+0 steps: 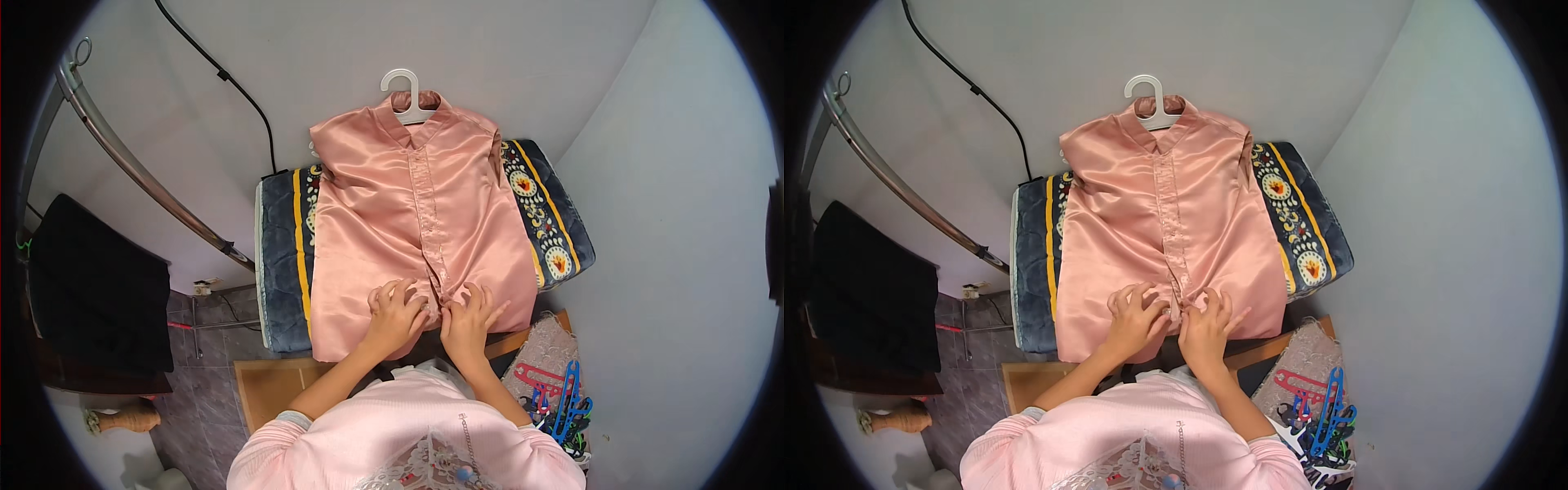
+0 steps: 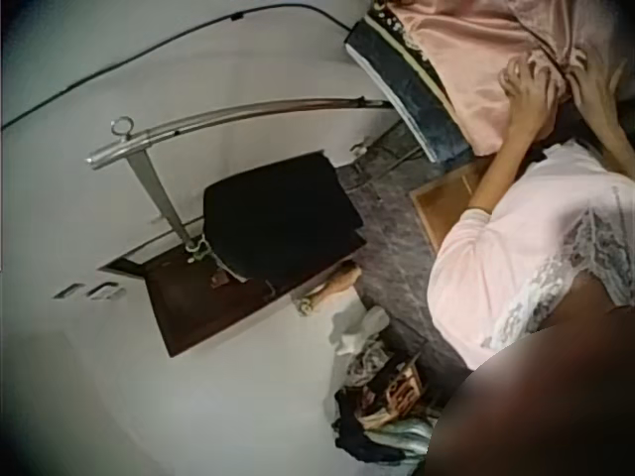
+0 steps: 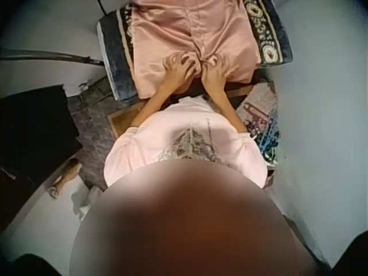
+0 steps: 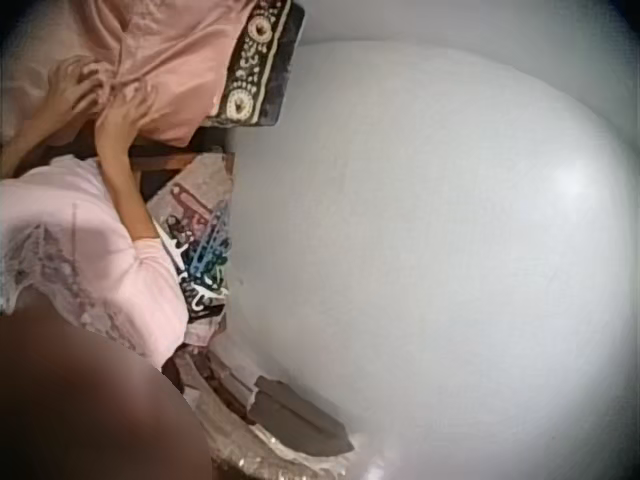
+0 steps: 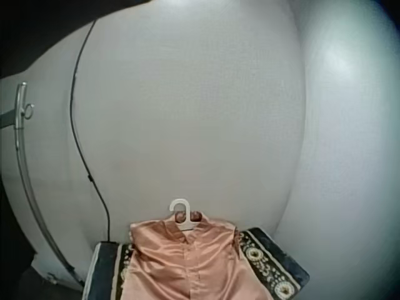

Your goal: The recorder buttons and arranges a pink shirt and an embroidered jacket on a workbench.

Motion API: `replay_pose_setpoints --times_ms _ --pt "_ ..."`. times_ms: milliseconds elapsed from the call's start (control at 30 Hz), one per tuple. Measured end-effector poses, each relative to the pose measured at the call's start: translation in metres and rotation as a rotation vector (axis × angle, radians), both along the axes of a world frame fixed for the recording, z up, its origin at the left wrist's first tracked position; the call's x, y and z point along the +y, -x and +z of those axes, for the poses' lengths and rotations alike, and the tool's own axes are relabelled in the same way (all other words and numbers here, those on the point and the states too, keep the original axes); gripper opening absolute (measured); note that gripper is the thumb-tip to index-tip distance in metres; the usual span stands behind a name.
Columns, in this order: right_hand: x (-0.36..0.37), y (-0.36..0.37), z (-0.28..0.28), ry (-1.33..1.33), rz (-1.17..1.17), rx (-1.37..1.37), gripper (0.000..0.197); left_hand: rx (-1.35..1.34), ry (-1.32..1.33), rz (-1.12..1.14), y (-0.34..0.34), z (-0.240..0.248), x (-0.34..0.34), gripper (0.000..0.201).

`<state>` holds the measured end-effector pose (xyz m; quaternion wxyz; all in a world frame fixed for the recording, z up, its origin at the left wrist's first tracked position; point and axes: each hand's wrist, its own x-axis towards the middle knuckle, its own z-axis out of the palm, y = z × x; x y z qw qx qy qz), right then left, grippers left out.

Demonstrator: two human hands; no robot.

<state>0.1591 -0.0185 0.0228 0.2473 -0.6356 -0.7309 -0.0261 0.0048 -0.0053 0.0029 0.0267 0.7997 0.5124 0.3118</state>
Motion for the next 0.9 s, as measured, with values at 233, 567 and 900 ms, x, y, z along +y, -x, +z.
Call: replay_pose_setpoints --times_ms 233,567,900 --pt "0.000 0.005 -0.005 -0.037 -0.020 0.091 0.011 0.079 -0.263 0.056 -0.010 -0.006 0.005 0.032" --pt "-0.007 -0.002 -0.011 -0.038 -0.032 -0.096 0.014 0.191 -0.363 -0.037 -0.011 -0.027 0.013 0.016" --pt "-0.016 -0.035 -0.014 0.006 -0.022 -0.142 0.011 0.237 -0.401 -0.021 -0.006 -0.029 0.015 0.017"
